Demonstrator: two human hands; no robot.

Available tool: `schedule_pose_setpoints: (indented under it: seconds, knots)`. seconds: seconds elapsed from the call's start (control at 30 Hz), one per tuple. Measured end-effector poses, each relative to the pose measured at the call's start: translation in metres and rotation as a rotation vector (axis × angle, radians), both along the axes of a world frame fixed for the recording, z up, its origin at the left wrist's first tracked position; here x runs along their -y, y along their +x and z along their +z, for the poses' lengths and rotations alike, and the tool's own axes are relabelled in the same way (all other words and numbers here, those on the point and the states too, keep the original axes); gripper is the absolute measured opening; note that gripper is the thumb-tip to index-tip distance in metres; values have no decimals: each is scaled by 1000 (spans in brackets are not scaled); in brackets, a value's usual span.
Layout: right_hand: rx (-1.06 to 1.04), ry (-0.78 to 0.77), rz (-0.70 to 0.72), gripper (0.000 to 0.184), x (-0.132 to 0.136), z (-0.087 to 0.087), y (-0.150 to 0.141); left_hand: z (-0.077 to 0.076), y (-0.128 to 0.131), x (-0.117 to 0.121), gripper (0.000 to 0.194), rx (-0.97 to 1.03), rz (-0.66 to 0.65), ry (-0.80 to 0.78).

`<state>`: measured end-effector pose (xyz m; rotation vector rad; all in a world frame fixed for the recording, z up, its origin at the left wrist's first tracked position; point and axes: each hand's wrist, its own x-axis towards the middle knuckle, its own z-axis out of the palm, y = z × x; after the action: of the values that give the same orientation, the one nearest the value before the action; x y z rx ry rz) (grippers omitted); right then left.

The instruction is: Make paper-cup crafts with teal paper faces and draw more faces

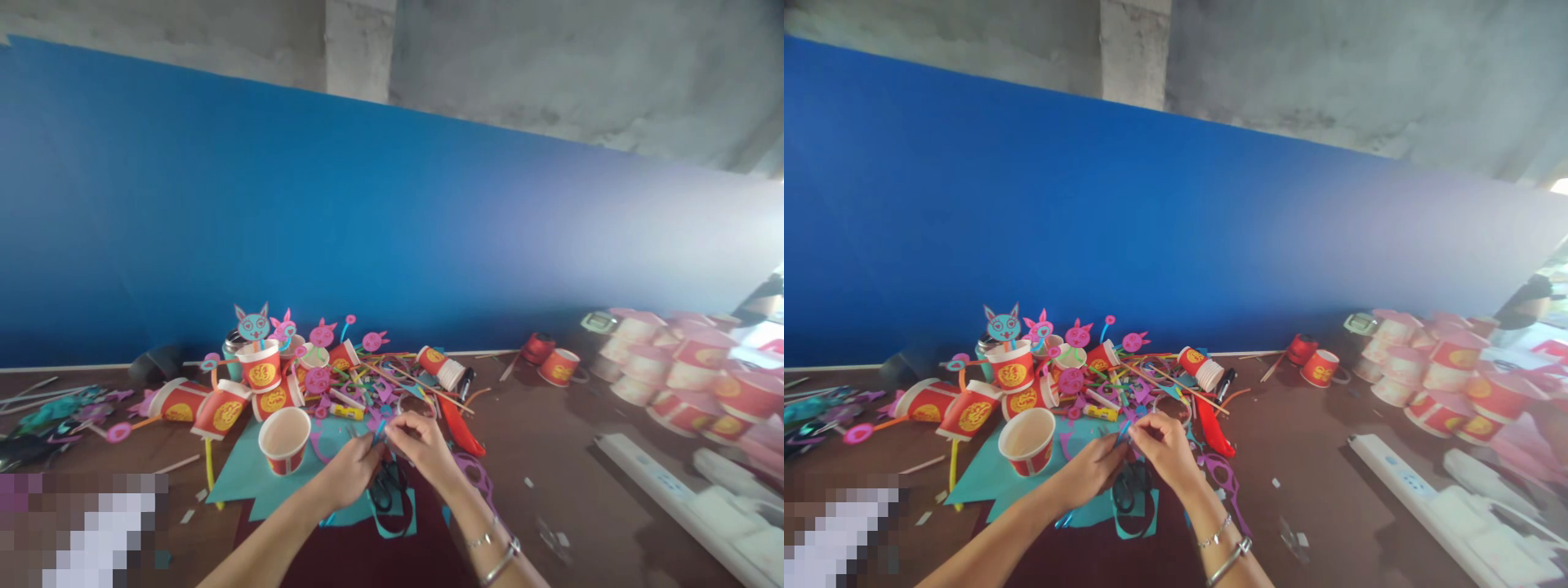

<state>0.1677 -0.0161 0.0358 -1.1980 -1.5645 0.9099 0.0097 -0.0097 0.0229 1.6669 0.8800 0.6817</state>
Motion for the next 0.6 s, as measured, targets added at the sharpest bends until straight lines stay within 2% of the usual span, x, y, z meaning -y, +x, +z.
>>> schedule_pose_setpoints:
  seconds: [0.07, 0.13, 0.33, 0.4, 0.43, 0.5, 0.6]
  knots:
    - [7, 14, -5, 23, 0, 1, 0, -4, 0, -1, 27, -18, 8, 35]
    - [17, 35, -7, 22, 0, 3, 0, -11, -1, -4, 29, -53, 3, 136]
    - [19, 43, -16, 22, 0, 0, 0, -34, -8, -16, 21, -205, -18, 686]
    - [17, 36, -24, 22, -1, -2, -1, -35, -8, -17, 22, -259, -15, 855]
    - [18, 35, -30, 22, -1, -3, -1, -34, -8, -17, 21, -269, -14, 884]
    - [29, 35, -40, 23, -1, -5, -1, -27, -6, -14, 19, -234, 0, 760]
    - [44, 40, -55, 25, -2, -6, -1, -11, -3, -7, 24, -108, 63, 292]
